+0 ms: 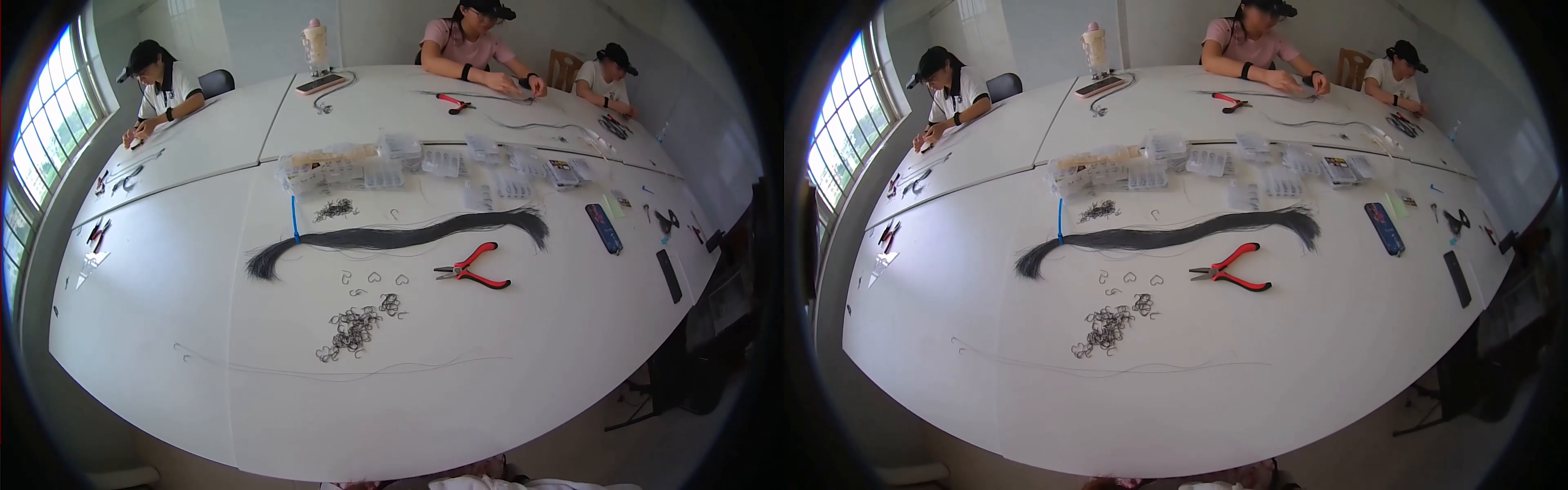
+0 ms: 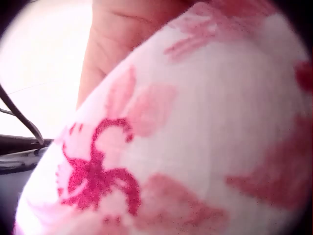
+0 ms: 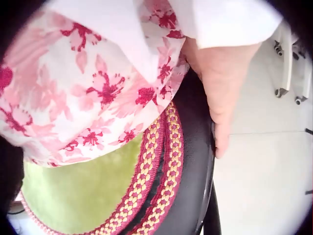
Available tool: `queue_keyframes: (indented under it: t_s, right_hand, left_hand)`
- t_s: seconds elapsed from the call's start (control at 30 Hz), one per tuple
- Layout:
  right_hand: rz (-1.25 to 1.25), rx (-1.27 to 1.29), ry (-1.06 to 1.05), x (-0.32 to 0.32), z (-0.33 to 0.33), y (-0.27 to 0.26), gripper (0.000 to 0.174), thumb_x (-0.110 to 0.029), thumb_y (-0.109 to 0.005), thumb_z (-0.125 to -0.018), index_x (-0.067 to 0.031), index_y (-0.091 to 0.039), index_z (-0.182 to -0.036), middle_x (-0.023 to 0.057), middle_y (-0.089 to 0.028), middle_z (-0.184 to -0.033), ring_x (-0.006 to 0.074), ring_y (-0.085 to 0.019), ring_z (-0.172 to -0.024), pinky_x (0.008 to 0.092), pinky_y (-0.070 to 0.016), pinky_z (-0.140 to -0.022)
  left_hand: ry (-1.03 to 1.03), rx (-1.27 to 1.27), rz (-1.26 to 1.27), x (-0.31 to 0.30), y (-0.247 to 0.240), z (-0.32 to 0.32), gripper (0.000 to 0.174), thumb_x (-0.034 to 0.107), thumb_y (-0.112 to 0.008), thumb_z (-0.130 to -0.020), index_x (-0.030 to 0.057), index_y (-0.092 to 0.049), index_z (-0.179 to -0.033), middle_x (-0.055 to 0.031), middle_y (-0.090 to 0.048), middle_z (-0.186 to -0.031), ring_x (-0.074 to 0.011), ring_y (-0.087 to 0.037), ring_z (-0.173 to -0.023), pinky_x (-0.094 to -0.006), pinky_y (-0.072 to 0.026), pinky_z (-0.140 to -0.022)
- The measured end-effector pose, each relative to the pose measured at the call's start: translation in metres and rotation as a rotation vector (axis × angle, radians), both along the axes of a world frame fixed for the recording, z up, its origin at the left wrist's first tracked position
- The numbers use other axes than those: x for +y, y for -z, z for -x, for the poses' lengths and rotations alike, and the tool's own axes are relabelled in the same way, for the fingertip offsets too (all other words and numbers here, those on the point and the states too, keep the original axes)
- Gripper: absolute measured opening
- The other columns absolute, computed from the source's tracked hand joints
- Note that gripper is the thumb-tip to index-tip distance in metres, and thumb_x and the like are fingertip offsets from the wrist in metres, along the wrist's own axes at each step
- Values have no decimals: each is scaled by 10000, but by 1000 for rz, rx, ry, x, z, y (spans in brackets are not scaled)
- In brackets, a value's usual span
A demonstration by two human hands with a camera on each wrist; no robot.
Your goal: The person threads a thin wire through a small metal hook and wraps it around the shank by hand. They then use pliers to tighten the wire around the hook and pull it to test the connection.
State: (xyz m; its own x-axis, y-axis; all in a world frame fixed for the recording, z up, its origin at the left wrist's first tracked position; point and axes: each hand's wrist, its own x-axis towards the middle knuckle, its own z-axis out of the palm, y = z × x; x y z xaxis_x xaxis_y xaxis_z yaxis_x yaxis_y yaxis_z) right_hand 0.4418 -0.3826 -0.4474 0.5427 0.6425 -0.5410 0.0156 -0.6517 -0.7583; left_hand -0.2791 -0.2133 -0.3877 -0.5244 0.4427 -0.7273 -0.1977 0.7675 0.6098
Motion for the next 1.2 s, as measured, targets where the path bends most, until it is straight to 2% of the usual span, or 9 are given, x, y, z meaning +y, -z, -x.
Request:
queue_keyframes:
  t_s: [0.33, 0.6, 0.9, 1.03, 1.2]
  right_hand:
    - [86, -75, -18, 1, -85, -19, 282, -219, -545, -883, -47, -610, -1097, 100, -636, -1048, 204, -597, -953, 319, -486, -814]
    - [154, -128, -94, 69, -164, -47, 285, -224, -533, -888, -47, -606, -1100, 101, -629, -1062, 208, -594, -958, 326, -486, -813]
    - [25, -181, -101, 137, -203, -48, 290, -230, -520, -894, -48, -601, -1105, 102, -622, -1076, 214, -590, -964, 335, -485, -812]
    - [-32, -201, -53, 119, -204, -42, 292, -232, -514, -897, -48, -599, -1106, 103, -619, -1083, 216, -588, -967, 339, -485, -811]
    - [-70, -246, 31, 52, -195, -56, 294, -236, -506, -900, -48, -596, -1109, 103, -615, -1091, 219, -585, -971, 343, -485, -811]
  left_hand:
    - [32, -90, 209, -14, -1, -38, 239, 209, -572, -840, 5, -615, -958, -93, -642, -877, -142, -565, -611, -236, -430, -516]
    - [-7, -174, 374, -4, -25, -73, 278, 248, -558, -855, 3, -618, -972, -96, -648, -898, -144, -582, -630, -234, -441, -534]
    - [30, -256, 353, 26, -39, -92, 324, 293, -541, -873, 1, -621, -987, -101, -656, -923, -146, -600, -651, -231, -452, -555]
    - [96, -279, 346, 33, -43, -89, 345, 313, -534, -881, 0, -622, -994, -103, -659, -934, -147, -609, -660, -230, -457, -564]
    - [206, -324, 371, 26, -55, -72, 371, 338, -525, -890, -1, -624, -1002, -105, -663, -948, -148, -619, -671, -229, -464, -576]
